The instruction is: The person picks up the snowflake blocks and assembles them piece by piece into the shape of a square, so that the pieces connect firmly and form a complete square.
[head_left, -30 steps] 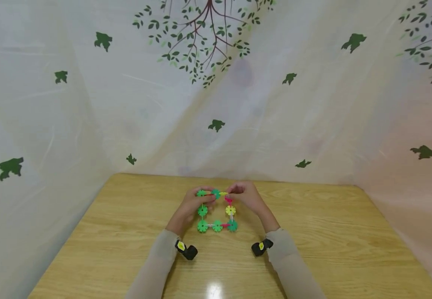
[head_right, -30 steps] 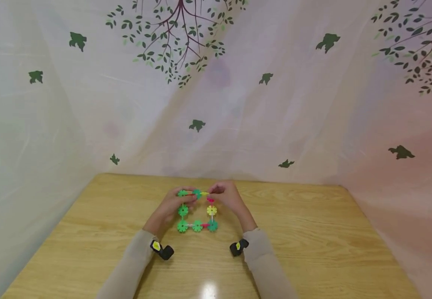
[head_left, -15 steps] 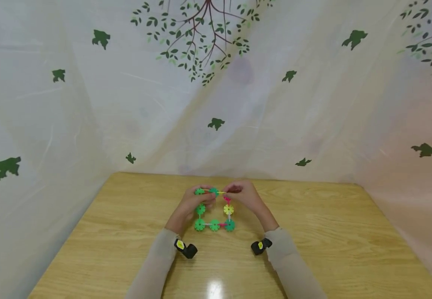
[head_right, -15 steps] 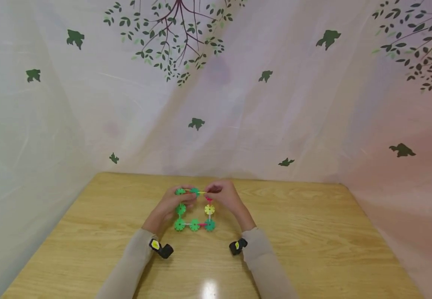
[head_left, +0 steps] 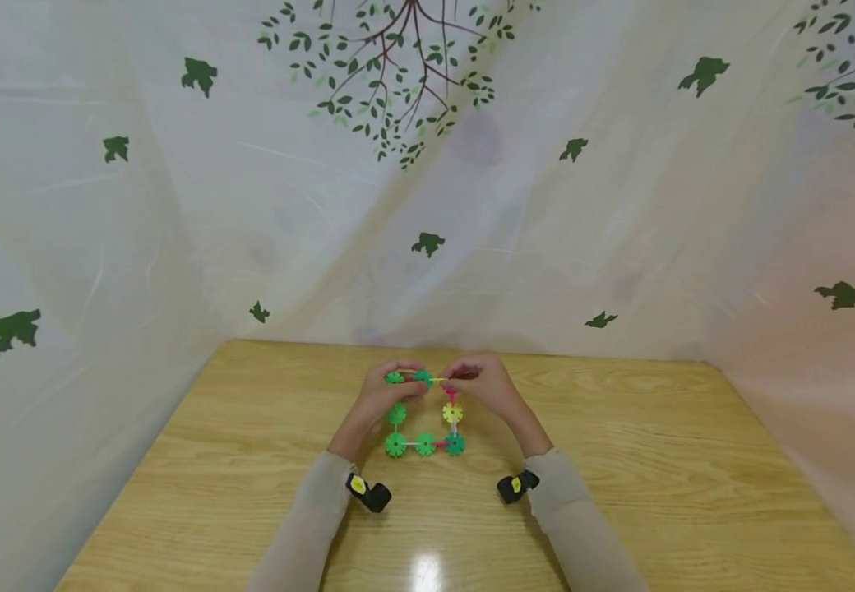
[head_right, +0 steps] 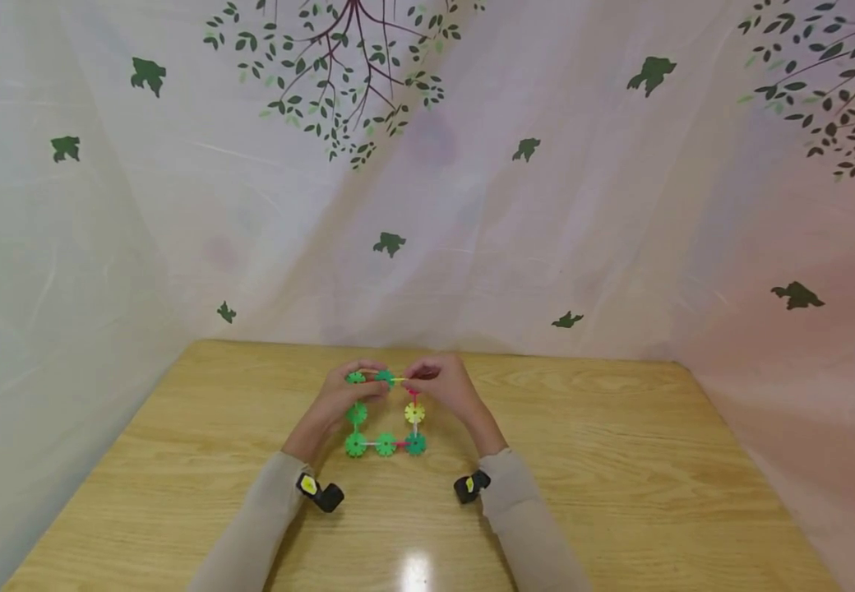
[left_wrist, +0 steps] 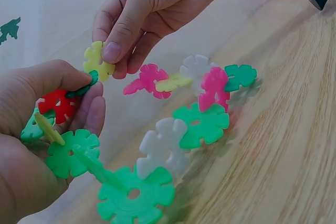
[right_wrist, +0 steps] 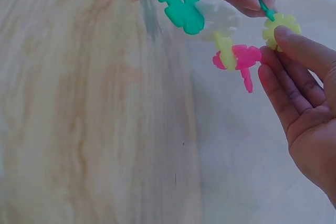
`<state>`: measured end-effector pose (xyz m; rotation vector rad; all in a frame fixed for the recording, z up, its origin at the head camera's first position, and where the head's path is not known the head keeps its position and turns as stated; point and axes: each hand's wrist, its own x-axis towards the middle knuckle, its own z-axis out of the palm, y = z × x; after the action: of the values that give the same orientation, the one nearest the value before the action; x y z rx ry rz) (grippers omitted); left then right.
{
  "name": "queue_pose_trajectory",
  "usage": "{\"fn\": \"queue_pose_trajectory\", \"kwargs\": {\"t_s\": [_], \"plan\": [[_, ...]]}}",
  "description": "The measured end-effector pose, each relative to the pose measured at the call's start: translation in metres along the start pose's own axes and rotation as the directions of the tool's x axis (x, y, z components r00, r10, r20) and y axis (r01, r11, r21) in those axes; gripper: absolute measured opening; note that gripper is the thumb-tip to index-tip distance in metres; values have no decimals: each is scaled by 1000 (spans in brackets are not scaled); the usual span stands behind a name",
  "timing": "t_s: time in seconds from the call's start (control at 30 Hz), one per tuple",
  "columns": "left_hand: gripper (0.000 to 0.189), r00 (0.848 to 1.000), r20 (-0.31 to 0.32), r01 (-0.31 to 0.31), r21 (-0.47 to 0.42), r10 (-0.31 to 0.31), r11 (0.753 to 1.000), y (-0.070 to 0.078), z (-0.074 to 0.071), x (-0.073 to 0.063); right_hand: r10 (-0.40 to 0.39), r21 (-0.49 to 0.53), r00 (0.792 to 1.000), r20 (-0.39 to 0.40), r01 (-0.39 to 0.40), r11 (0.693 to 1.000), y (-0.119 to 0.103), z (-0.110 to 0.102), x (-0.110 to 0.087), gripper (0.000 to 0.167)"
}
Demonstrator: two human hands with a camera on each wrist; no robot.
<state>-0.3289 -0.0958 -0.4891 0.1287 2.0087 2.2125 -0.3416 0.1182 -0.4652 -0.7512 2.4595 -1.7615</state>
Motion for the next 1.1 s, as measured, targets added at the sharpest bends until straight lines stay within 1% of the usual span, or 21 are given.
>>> {"fn": "queue_pose_trajectory", "kwargs": {"t_s": [0.03,0.1,0.17,0.27,0.37,0.43,0.6,0.73,0.93,1.03,1.1], "plan": [[33,1000,5,0,-2,0,1000,0,0,0,-2,4,1000,-3,2,1000,-1,0,-1,10],[33,1000,8,-2,-6,2,1000,0,0,0,4,13,1000,-5,-4,1000,-12,-1,-5,10],[32,1000,4,-4,-12,4,1000,-1,1,-1,5,22,1000,-9,-5,1000,-19,-1,-7,10],[31,1000,-1,-5,-27,5,1000,-3,3,-1,12,23,1000,-8,-11,1000,-13,-1,-5,10],[32,1000,-2,-5,-52,4,999,-4,4,0,11,20,1000,-19,-10,1000,1,-1,-1,10],[33,1000,-2,-9,-68,9,998,-4,5,1,0,27,1000,-29,0,1000,4,-2,0,9],[32,1000,-16,8,-110,-10,994,-1,8,2,-29,31,999,-38,30,999,4,-3,0,9],[30,999,-25,21,-106,-24,994,1,8,1,-46,59,998,-42,49,997,5,-2,0,9],[30,1000,-22,2,-74,-3,997,5,7,1,-45,86,998,-49,49,995,6,0,2,9],[30,1000,-18,4,-55,-5,998,4,5,1,-41,73,999,-21,42,996,7,-1,1,12],[30,1000,-20,6,-41,-7,999,4,2,1,-29,39,1000,-5,29,999,7,-3,1,14]]}}
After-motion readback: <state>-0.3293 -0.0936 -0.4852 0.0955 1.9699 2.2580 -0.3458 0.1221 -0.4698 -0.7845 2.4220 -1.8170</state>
